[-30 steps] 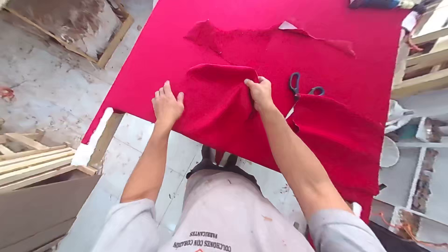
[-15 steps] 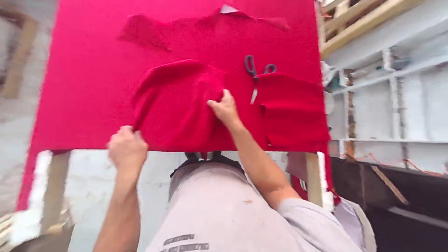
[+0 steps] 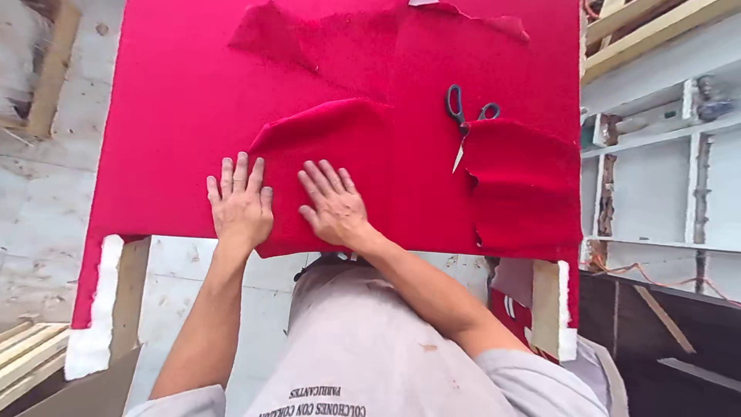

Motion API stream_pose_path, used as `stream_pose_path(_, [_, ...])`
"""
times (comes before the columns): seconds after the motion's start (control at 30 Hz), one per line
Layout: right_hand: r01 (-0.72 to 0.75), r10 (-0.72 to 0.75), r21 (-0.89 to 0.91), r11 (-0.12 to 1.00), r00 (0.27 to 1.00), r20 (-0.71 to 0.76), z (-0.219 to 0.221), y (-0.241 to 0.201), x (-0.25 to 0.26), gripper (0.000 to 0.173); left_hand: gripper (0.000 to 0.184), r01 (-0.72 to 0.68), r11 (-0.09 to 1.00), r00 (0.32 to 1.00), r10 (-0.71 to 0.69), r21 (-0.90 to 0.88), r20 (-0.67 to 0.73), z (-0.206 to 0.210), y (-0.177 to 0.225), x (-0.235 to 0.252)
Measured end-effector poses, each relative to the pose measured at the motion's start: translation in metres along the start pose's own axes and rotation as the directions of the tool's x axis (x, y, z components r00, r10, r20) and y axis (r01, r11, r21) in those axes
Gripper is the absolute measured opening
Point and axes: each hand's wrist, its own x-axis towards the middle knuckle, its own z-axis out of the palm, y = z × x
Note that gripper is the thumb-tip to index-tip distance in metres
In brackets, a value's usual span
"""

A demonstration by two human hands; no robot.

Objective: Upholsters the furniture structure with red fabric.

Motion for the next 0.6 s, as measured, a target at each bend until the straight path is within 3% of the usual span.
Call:
stream_pose_path(0.2, [-0.258,0.26,-0.142,0.956,0.966,-0.008,-0.029,0.079,-0.069,0.066,0.059,0.058,0.998,0.998,-0.058,-0.024,0.004,-0.006,-0.002,0.0])
stream_pose_path(0.3, [-0.349,0.35,-0.164,0.923,0.937,-0.024,-0.038,0.104,-0.093,0.067,0.05,0.048,0.998,0.994,-0.051,-0.039,-0.094,-0.017,0.024,0.007])
stream_pose_path(0.43, [-0.371,0.362,-0.12,0.921,0.928,-0.093,-0.035,0.108,-0.096,0.066,0.055,-0.055,0.991,0.993,0.042,-0.124,-0.107,-0.009,0.08,0.015])
stream_pose_path(0.6, [-0.403,0.406,0.053,0.914,0.905,-0.129,-0.047,0.094,-0.099,0.053,0.068,0.043,0.989,0.988,-0.063,-0.141,-0.14,-0.007,0.045,0.025])
